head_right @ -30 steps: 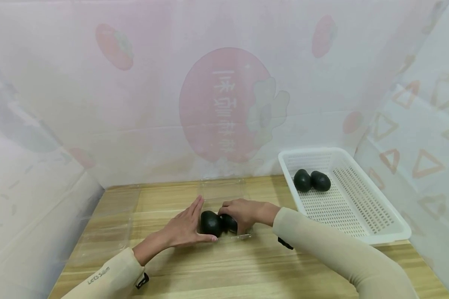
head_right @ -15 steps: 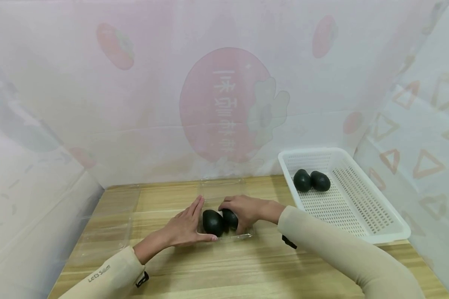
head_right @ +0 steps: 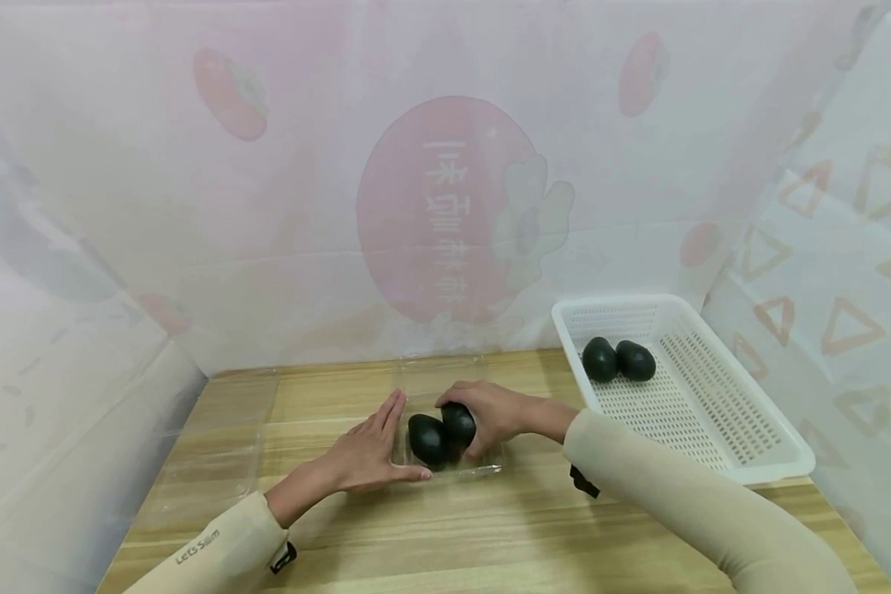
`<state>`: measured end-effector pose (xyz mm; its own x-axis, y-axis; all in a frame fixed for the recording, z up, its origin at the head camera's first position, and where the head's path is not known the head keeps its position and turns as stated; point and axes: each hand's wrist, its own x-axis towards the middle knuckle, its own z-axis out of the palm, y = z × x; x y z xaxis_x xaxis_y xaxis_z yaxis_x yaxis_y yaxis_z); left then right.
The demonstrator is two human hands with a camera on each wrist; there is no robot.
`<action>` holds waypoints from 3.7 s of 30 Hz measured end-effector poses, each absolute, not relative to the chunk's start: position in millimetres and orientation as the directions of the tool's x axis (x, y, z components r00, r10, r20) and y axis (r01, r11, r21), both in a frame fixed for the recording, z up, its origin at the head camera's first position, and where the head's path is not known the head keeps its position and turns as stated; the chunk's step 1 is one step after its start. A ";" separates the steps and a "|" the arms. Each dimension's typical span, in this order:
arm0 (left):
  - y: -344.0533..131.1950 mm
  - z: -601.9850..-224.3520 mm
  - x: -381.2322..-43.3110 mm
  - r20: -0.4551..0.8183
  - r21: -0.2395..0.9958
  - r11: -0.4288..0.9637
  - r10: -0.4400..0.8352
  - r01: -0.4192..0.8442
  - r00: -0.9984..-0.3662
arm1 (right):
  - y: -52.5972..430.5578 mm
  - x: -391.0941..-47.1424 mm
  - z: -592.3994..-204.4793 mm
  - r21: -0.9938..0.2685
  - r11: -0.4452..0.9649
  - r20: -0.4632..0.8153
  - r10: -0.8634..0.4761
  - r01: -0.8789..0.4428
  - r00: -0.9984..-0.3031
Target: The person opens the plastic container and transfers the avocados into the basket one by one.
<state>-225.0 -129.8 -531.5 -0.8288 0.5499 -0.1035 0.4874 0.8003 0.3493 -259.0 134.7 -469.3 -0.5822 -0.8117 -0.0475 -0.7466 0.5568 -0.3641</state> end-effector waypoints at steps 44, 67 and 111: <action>-128.8 -536.9 -227.2 -0.067 0.347 0.792 0.556 0.503 -0.829 | 174.0 -255.8 -421.2 -0.565 0.508 0.091 -0.745 -0.650 -0.661; -128.0 -532.4 -223.6 -0.050 0.348 0.786 0.560 0.511 -0.827 | 222.7 -251.6 -388.6 -0.554 0.626 0.048 -0.634 -0.549 -0.771; -126.9 -535.0 -223.2 -0.041 0.352 0.790 0.548 0.502 -0.835 | 345.0 -267.3 -380.2 -0.415 0.793 0.068 -0.461 -0.445 -0.885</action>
